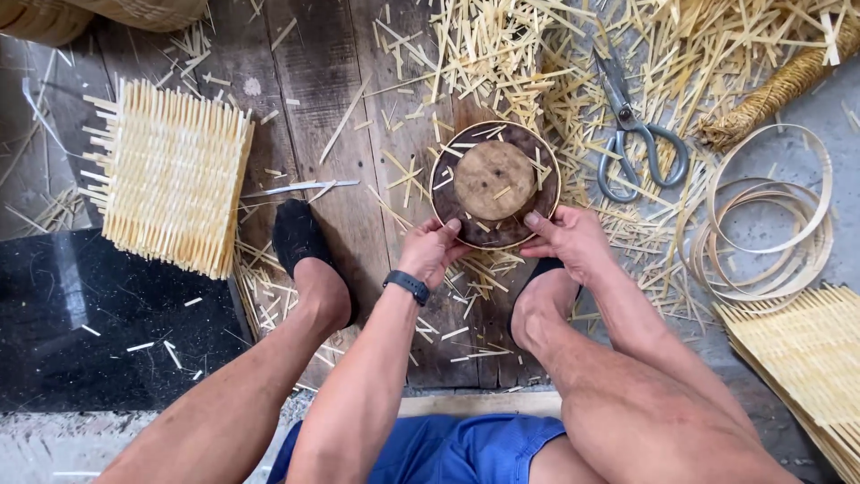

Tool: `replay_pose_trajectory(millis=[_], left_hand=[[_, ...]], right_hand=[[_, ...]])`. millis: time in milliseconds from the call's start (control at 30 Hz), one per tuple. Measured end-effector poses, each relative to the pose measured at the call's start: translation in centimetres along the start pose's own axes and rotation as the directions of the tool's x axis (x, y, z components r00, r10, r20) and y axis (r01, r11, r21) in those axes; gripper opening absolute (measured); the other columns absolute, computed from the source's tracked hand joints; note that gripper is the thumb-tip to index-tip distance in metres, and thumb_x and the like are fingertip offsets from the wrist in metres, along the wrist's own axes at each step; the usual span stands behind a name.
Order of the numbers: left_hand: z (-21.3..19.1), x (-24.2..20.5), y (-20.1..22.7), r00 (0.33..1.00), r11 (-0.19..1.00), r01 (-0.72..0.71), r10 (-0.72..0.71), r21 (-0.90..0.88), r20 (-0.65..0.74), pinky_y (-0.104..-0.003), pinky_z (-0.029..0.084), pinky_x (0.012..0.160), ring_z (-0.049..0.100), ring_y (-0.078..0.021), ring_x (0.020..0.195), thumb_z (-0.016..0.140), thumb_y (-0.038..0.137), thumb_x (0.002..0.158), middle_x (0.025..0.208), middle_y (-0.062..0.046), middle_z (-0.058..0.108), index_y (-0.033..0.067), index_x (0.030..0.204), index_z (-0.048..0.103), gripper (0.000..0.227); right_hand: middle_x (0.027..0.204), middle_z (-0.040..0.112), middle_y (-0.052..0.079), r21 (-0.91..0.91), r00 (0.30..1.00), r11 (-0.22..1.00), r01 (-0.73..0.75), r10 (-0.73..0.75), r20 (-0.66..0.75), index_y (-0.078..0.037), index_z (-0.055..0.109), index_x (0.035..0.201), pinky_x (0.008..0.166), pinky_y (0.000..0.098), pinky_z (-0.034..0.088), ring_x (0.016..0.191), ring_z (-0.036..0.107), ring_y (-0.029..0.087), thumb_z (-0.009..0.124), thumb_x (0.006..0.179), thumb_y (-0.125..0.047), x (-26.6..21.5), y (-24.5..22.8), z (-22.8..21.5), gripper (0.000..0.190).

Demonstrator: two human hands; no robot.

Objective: Weaving bamboo strips into mats and circular bases for furniture manufacturing.

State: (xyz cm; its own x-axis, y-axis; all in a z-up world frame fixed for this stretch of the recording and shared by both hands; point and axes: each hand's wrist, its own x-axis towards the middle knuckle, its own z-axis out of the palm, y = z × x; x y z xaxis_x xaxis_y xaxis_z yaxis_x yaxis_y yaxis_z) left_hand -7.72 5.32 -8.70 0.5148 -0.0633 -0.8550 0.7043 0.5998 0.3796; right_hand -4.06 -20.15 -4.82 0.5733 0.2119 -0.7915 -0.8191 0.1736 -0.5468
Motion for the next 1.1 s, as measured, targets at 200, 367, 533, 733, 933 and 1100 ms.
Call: replay_pose_trajectory(millis=[200, 367, 533, 733, 933, 1100], left_hand=[[1.9, 0.3, -0.7, 0.975, 0.995, -0.016, 0.038, 0.103, -0.218, -0.043, 0.068, 0.074, 0.074, -0.0280, 0.086, 0.063, 0.002, 0.096, 0.101, -0.015, 0.073, -0.0061, 0.112, 0.065, 0.018], [1.3, 0.1, -0.1, 0.981, 0.988, -0.034, 0.062, 0.152, -0.185, -0.041, 0.068, 0.072, 0.075, -0.0285, 0.084, 0.062, 0.004, 0.097, 0.102, -0.016, 0.074, -0.0064, 0.116, 0.067, 0.022], [2.5, -5.2, 5.8, 0.839, 0.489, -0.451, 0.517, 0.747, 0.168, -0.043, 0.063, 0.075, 0.072, -0.0227, 0.081, 0.070, 0.006, 0.100, 0.102, -0.018, 0.076, -0.0005, 0.138, 0.068, 0.039], [7.6, -8.9, 10.0, 0.545, 0.006, -0.760, 0.550, 0.650, 0.633, -0.043, 0.054, 0.090, 0.071, -0.0321, 0.107, 0.084, 0.038, 0.090, 0.117, -0.022, 0.074, -0.0026, 0.123, 0.064, 0.056], [12.6, -9.1, 8.7, 0.638, 0.111, -0.622, 0.645, 0.775, 0.420, -0.038, 0.059, 0.071, 0.077, -0.0312, 0.083, 0.054, 0.047, 0.104, 0.088, -0.017, 0.076, 0.0082, 0.122, 0.070, 0.046], [11.9, -8.4, 8.8, 0.628, 0.057, -0.601, 0.651, 0.797, 0.426, -0.040, 0.057, 0.065, 0.076, -0.0330, 0.075, 0.053, 0.043, 0.105, 0.079, -0.017, 0.073, 0.0100, 0.119, 0.072, 0.041]], right_hand=[[0.094, 0.075, 0.020, -0.063, 0.994, 0.998, -0.032, 0.025, -0.102, 0.008, 0.067, 0.108, 0.064, 0.0393, 0.066, 0.075, 0.075, 0.029, 0.075, 0.091, -0.020, 0.8, 0.8, 0.1, 0.034], [0.092, 0.075, 0.020, -0.074, 0.995, 0.997, 0.030, -0.038, -0.097, 0.011, 0.067, 0.107, 0.060, 0.0389, 0.064, 0.072, 0.074, 0.030, 0.076, 0.092, -0.023, 0.5, 0.8, -0.1, 0.038], [0.117, 0.066, 0.022, -0.207, 0.979, 0.966, 0.155, -0.178, -0.099, 0.009, 0.045, 0.138, 0.070, 0.0386, 0.066, 0.099, 0.071, 0.029, 0.072, 0.089, -0.049, -1.8, -1.9, 1.9, 0.080], [0.125, 0.054, 0.021, -0.221, 0.935, 0.912, 0.347, -0.354, 0.008, 0.005, 0.022, 0.144, 0.081, 0.0394, 0.063, 0.111, 0.069, 0.029, 0.088, 0.070, -0.051, -4.2, -5.5, 5.4, 0.114], [0.121, 0.058, 0.021, -0.286, 0.877, 0.849, 0.444, -0.477, -0.058, 0.006, 0.028, 0.139, 0.081, 0.0339, 0.063, 0.103, 0.068, 0.026, 0.093, 0.069, -0.034, -3.3, -3.0, 6.4, 0.103], [0.118, 0.062, 0.020, -0.321, 0.853, 0.818, 0.477, -0.519, -0.053, 0.005, 0.031, 0.139, 0.082, 0.0347, 0.062, 0.100, 0.070, 0.024, 0.093, 0.072, -0.027, -4.1, -4.1, 7.5, 0.097]])
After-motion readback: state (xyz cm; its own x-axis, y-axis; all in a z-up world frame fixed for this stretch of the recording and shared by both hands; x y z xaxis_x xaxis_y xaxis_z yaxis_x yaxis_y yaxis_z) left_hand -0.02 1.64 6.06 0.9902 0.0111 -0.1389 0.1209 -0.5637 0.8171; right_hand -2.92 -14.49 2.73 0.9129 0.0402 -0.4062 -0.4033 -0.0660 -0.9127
